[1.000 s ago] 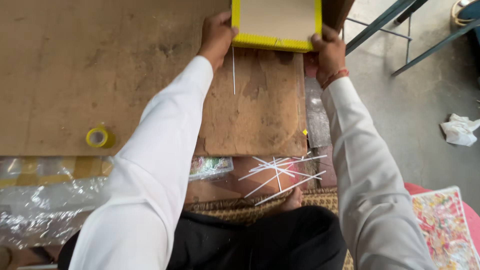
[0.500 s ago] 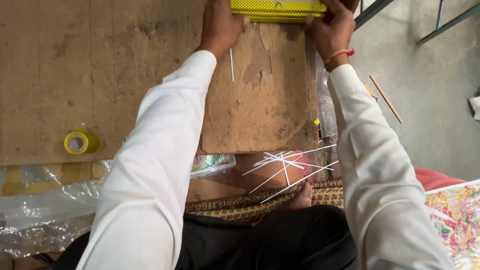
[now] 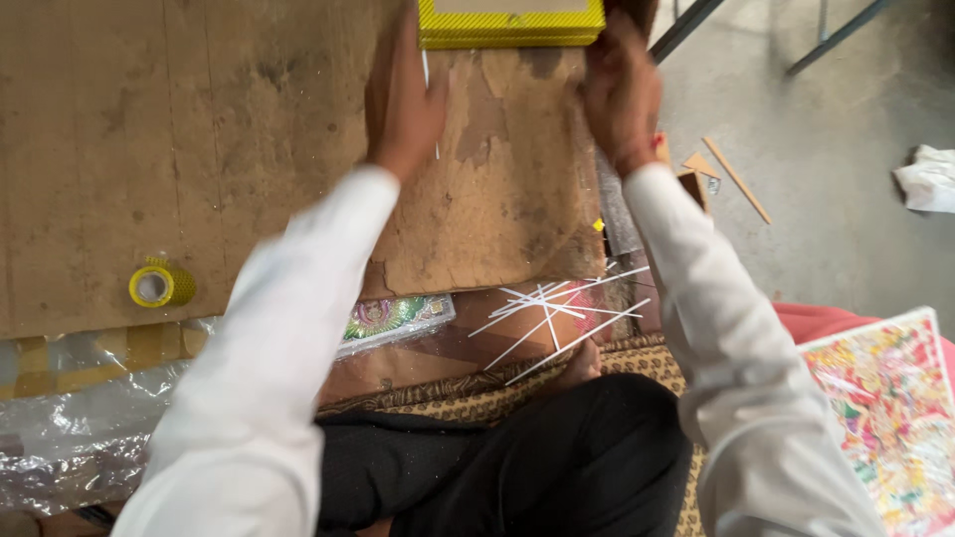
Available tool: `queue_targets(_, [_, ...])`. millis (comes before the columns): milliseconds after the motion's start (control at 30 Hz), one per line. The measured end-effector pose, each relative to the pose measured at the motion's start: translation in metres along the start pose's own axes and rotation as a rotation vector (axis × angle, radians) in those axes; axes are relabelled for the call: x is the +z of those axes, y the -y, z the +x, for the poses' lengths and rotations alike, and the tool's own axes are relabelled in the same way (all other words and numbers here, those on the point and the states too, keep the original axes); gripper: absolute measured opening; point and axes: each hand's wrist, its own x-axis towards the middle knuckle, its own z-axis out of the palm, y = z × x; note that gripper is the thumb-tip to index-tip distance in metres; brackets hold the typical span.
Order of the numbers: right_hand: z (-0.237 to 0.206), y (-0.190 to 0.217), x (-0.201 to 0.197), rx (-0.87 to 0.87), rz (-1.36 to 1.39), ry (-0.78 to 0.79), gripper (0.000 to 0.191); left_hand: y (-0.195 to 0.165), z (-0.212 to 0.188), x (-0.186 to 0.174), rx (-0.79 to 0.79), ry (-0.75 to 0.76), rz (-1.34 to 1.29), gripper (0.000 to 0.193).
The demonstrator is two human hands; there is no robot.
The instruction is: The person assembles deity posters by applying yellow decorative tape to the edges of laminated prints, cutting the tape with scissors, and stacking the finished units. The person handles multiple posters, aligns tape along edges, and uses scissors to trim excess tape.
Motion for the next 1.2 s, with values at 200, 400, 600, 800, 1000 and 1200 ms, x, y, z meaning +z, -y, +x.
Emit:
queue_targets(200, [-0.129, 0.109, -0.120, 0.362, 0.041, 0.501, 0.048, -0.075, -0.193, -0.127, -0.007, 0.556, 0.133, 0.026])
queue_targets(400, [-0.214, 0.152, -0.150, 0.187, -0.226, 0.903, 0.047, -0.062, -0.272, -0.266, -0.068, 0.058, 0.241, 0.046])
queue_targets(600, [-0.221, 0.084, -0.126, 0.229, -0.199, 0.825, 0.048, 0.040, -0.309, -0.451, -0.695, -0.717, 0.235, 0.035])
queue_targets(800, [-0.230, 0.054, -0.097, 0.432, 0.008, 0.802, 0.057, 0.104, -0.374, -0.606, -0.761, -1.478, 0.676, 0.060])
queue_targets(1000, [-0.224, 0.067, -0.089, 0.412, -0.147, 0.816, 0.059, 0.121, -0.376, -0.656, -0.737, -1.395, 0.406, 0.033])
queue_targets(1200, [-0.216, 0.062, -0.095, 0.460, -0.167, 0.916, 0.066, 0.115, -0.388, -0.669, -0.925, -1.552, -0.312, 0.014])
